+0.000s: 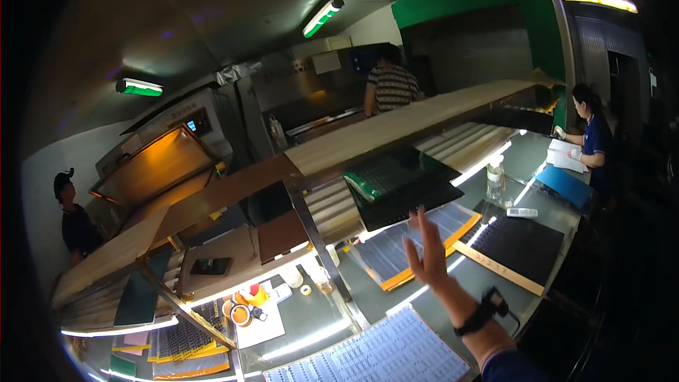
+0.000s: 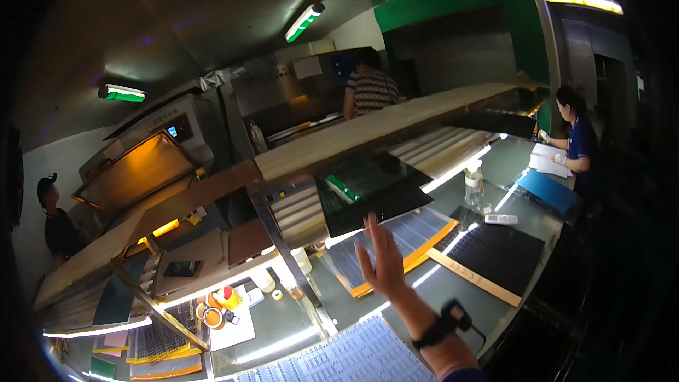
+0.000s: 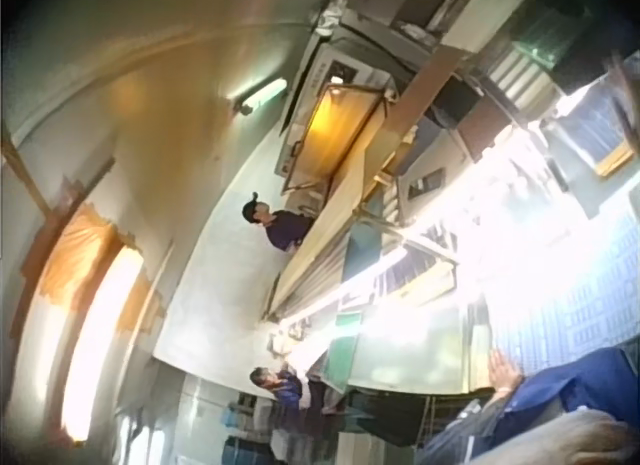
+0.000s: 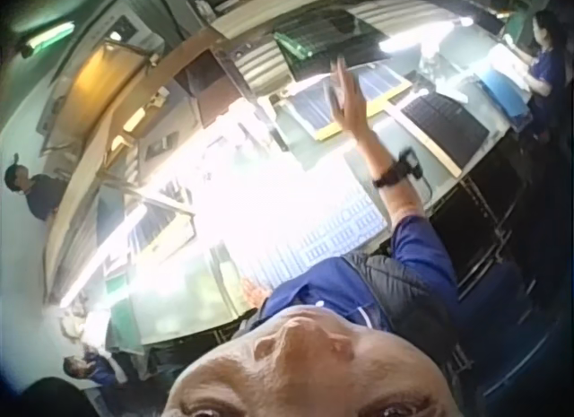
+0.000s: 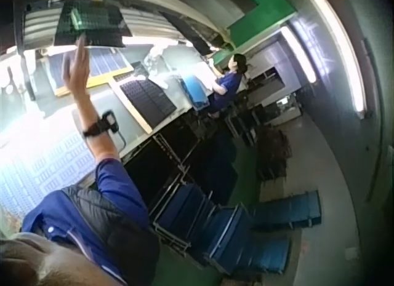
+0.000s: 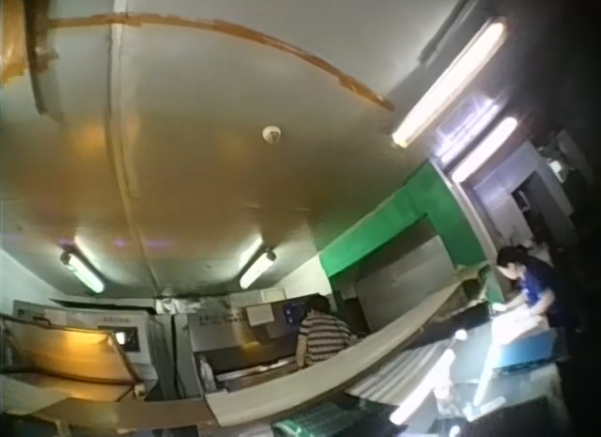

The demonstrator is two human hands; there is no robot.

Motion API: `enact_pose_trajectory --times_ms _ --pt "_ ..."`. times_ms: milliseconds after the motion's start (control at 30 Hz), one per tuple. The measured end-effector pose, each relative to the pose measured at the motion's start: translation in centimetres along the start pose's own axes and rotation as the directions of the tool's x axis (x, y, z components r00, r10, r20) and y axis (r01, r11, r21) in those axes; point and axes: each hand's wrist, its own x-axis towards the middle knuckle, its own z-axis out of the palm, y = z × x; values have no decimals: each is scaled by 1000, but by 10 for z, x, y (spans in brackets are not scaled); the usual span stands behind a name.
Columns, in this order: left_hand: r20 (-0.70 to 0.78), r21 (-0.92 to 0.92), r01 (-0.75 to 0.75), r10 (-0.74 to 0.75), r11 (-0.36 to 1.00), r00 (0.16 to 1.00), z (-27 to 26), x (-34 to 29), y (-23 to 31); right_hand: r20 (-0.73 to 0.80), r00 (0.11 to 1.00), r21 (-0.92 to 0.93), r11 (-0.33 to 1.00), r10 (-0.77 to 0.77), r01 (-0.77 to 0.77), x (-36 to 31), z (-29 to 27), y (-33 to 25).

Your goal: Inspecting and sorting industrial glass or electronic component sheets into metal drying racks.

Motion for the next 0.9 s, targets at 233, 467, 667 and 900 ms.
enact_pose_trajectory --times_ms 233,467,667,900 --pt "28 -131 38 -34 991 999 -3 7 7 45 987 -168 975 153 -143 89 10 24" --pt "-91 -27 -48 46 998 995 22 8 -15 331 920 -160 974 208 -163 -42 49 38" --pt "-25 153 -61 66 986 998 32 7 -24 633 623 -229 880 459 -416 -183 48 23" --pt "-52 -84 -65 61 994 997 -8 -3 3 751 376 -357 812 543 -461 -253 32 8"
